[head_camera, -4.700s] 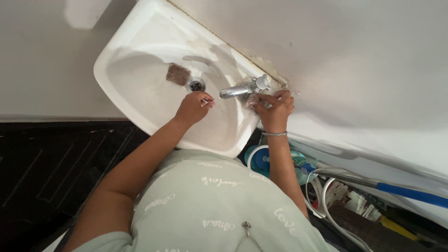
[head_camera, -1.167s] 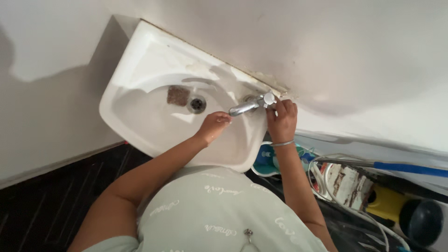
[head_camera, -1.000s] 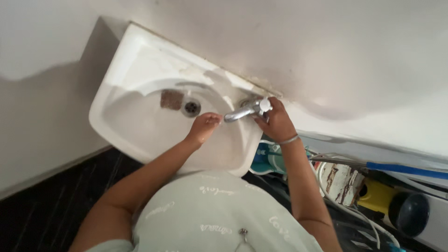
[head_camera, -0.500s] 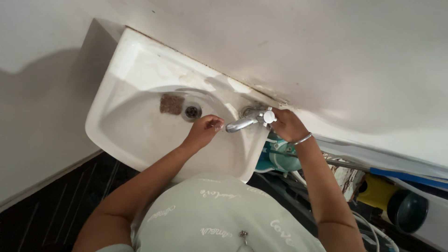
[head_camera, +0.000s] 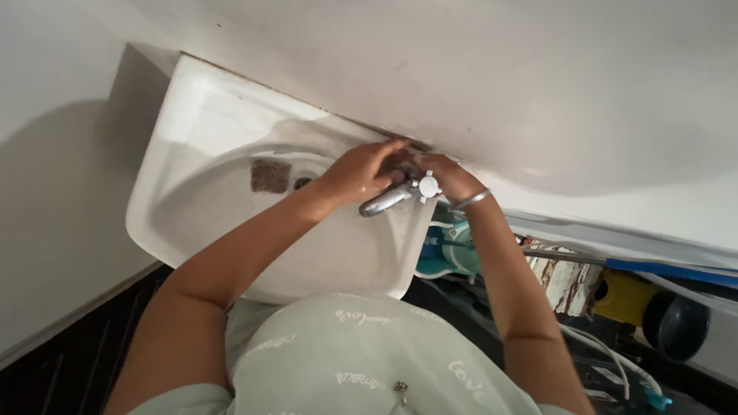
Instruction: The person cleans a sink and the surrounding wall area by hand. The person uses a small piece of abrasive material to scrub the grout line where the sink meets the wall, wipes the faucet and sink basin with a white cloth, and applies a white paste or cleaning agent to the faucet and sink edges.
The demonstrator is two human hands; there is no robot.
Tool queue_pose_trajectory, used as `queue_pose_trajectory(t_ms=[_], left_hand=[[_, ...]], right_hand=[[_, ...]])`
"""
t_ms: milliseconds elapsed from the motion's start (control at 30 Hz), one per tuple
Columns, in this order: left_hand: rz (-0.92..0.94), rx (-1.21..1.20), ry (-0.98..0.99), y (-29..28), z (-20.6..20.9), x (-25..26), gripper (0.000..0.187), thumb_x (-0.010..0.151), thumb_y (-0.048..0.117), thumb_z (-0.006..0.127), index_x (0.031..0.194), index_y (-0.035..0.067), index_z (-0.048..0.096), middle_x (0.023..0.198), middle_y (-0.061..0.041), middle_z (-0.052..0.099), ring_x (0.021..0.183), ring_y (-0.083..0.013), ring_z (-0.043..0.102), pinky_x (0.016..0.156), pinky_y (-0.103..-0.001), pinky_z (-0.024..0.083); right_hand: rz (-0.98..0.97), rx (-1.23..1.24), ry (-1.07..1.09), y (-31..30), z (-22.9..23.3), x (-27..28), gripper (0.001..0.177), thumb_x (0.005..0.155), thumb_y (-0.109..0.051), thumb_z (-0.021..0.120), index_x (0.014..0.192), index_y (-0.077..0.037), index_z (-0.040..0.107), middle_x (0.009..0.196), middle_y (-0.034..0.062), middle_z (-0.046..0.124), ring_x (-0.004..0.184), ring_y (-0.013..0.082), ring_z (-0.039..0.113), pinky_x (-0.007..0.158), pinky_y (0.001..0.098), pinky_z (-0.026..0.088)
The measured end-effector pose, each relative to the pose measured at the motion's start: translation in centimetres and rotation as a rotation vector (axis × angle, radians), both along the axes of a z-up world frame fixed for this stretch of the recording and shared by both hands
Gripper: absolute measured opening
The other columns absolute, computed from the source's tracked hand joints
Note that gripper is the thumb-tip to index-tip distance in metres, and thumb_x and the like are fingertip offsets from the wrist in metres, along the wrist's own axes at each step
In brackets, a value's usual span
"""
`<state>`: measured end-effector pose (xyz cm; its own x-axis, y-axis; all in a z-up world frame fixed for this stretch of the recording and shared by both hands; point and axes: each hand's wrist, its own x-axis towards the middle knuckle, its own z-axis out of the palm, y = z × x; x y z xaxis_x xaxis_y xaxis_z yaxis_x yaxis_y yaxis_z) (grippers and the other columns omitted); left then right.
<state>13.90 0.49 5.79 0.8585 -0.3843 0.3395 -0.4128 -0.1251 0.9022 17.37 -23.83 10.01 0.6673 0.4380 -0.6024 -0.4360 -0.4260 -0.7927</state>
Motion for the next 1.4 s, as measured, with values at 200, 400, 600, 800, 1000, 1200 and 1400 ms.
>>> queue_pose_trajectory(t_ms=[200,400,600,800,1000,1200,1400], left_hand=[[-0.08,0.137,0.132,-2.0,-2.0,0.3,0.035,0.102,0.012,0.065,0.137,0.017,0.064,0.123,-0.01,0.076,0.109,-0.0282,0.074,0.093,-0.037,0.058],[-0.287,0.175,0.246,-1.7,0.1,2.3,0.056,0.087,-0.001,0.061,0.142,0.009,0.05,0.115,-0.013,0.072,0.103,-0.0318,0.071,0.083,-0.041,0.055],[-0.188,0.265,-0.084,0.7,0.6,1.7,0.023,0.097,0.013,0.072,0.12,0.01,0.068,0.12,-0.01,0.071,0.104,-0.0326,0.068,0.085,-0.043,0.055],[-0.13,0.292,-0.263,3.7,-0.6,-1.8,0.047,0.074,-0.002,0.064,0.114,0.017,0.079,0.123,-0.005,0.074,0.099,-0.0266,0.071,0.079,-0.04,0.058],[0.066,0.272,-0.343,0.5,-1.4,0.0,0.032,0.084,0.001,0.07,0.11,0.018,0.08,0.112,-0.005,0.077,0.098,-0.0272,0.074,0.083,-0.039,0.06],[-0.046,0.207,-0.398,3.3,-1.6,-1.7,0.038,0.079,-0.002,0.066,0.111,0.015,0.078,0.116,-0.005,0.077,0.1,-0.0269,0.074,0.083,-0.038,0.06],[-0.048,0.325,-0.351,1.1,-1.0,0.5,0.026,0.084,0.003,0.07,0.107,0.012,0.079,0.103,-0.007,0.077,0.092,-0.0287,0.073,0.081,-0.04,0.059]], right_hand=[[-0.358,-0.026,-0.175,-1.0,-1.1,-4.3,0.024,0.099,-0.013,0.057,0.113,0.001,0.07,0.095,0.0087,0.07,0.078,0.0149,0.064,0.064,0.0284,0.052],[-0.365,0.292,-0.287,0.4,-2.6,-4.4,0.005,0.101,-0.007,0.058,0.104,-0.003,0.057,0.098,0.0046,0.063,0.089,0.0151,0.064,0.076,0.0286,0.055],[-0.68,0.505,-0.297,-0.1,-3.9,-5.9,0.001,0.101,-0.008,0.058,0.101,-0.006,0.058,0.097,0.0035,0.061,0.086,0.0133,0.06,0.074,0.0275,0.052],[-0.817,0.568,-0.433,1.0,-4.3,-7.1,0.005,0.103,-0.013,0.063,0.1,-0.01,0.06,0.085,0.0013,0.059,0.071,0.0104,0.057,0.055,0.0265,0.046],[-0.773,0.458,-0.565,2.2,-4.2,-7.1,0.009,0.105,-0.016,0.065,0.099,-0.009,0.061,0.09,0.0013,0.062,0.07,0.0082,0.056,0.053,0.0245,0.044],[-0.827,0.465,-0.538,1.8,-4.4,-7.5,0.008,0.103,-0.016,0.063,0.099,-0.01,0.06,0.09,0.0011,0.062,0.071,0.0082,0.059,0.053,0.0247,0.046],[-0.764,0.459,-0.593,1.6,-5.2,-7.6,0.01,0.106,-0.016,0.063,0.101,-0.008,0.062,0.088,0.0021,0.062,0.068,0.0077,0.055,0.054,0.0236,0.042]])
